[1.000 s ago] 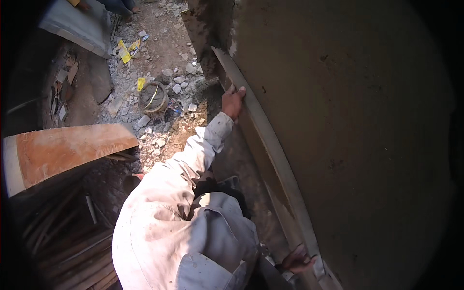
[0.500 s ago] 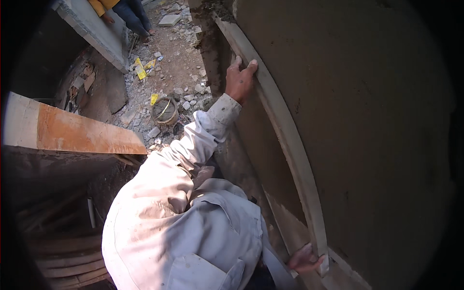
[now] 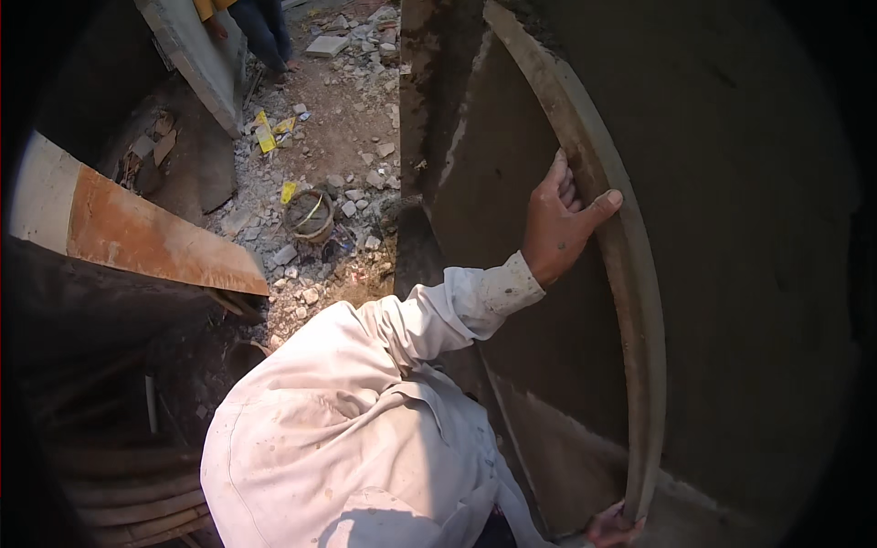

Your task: The person scrapes and levels a plastered wall using a wooden board, then dips a container into a bucket of water. Next, the person scoops mortar from a bucket and applies it onto the wall using a trowel.

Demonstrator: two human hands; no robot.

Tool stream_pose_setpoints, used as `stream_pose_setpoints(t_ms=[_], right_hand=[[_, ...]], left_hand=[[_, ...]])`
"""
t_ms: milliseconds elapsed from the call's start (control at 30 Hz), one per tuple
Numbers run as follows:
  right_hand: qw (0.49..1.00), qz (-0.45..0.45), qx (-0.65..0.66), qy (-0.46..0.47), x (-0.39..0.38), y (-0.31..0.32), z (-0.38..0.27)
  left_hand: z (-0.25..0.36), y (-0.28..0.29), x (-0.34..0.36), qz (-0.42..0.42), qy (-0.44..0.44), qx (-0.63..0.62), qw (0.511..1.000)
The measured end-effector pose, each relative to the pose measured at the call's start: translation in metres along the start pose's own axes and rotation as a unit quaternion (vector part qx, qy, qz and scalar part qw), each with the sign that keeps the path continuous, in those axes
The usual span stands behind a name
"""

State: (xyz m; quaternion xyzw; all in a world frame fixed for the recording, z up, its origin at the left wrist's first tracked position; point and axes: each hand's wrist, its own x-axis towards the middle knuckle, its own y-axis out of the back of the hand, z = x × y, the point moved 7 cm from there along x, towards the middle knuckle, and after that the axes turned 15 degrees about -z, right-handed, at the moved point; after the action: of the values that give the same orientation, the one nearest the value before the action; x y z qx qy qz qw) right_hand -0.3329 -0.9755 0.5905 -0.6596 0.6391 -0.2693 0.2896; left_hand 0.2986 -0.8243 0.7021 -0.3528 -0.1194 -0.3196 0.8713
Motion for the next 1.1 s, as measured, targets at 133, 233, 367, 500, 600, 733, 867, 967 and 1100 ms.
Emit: stream_pose_setpoints(t_ms=[133, 233, 367, 500, 600, 733, 867, 967, 1100], right_hand=[[0.998, 0.045, -0.032, 0.041, -0.025, -0.041, 0.018], [0.985, 0.106, -0.005, 0.138, -0.054, -0.097, 0.059], [0.982, 0.076, -0.081, 0.151, -0.055, -0.118, 0.106], [0.974, 0.080, -0.155, -0.143, -0.054, -0.113, 0.172], [0.974, 0.056, -0.140, -0.168, -0.045, -0.081, 0.168], [0.984, -0.012, -0.139, -0.111, -0.034, -0.075, 0.148], [0.836, -0.079, -0.528, 0.126, -0.020, -0.033, 0.081], [0.982, -0.034, -0.188, -0.001, -0.008, -0.064, 0.070], [0.987, -0.043, -0.156, -0.001, -0.016, -0.107, 0.036]], left_hand=[[-0.078, 0.073, -0.043, 0.070, 0.148, -0.058, 0.985], [-0.150, 0.137, -0.074, 0.136, 0.262, -0.115, 0.948], [-0.218, 0.231, -0.097, 0.137, 0.322, -0.130, 0.928], [-0.246, 0.288, -0.094, 0.167, 0.343, -0.109, 0.918], [-0.231, 0.285, -0.070, 0.160, 0.314, -0.111, 0.929], [-0.190, 0.254, -0.046, 0.142, 0.270, -0.102, 0.947], [-0.128, 0.192, -0.001, 0.099, 0.226, -0.100, 0.964], [-0.072, 0.170, 0.023, 0.050, 0.162, -0.022, 0.985], [-0.044, 0.131, 0.045, 0.046, 0.127, -0.036, 0.990]])
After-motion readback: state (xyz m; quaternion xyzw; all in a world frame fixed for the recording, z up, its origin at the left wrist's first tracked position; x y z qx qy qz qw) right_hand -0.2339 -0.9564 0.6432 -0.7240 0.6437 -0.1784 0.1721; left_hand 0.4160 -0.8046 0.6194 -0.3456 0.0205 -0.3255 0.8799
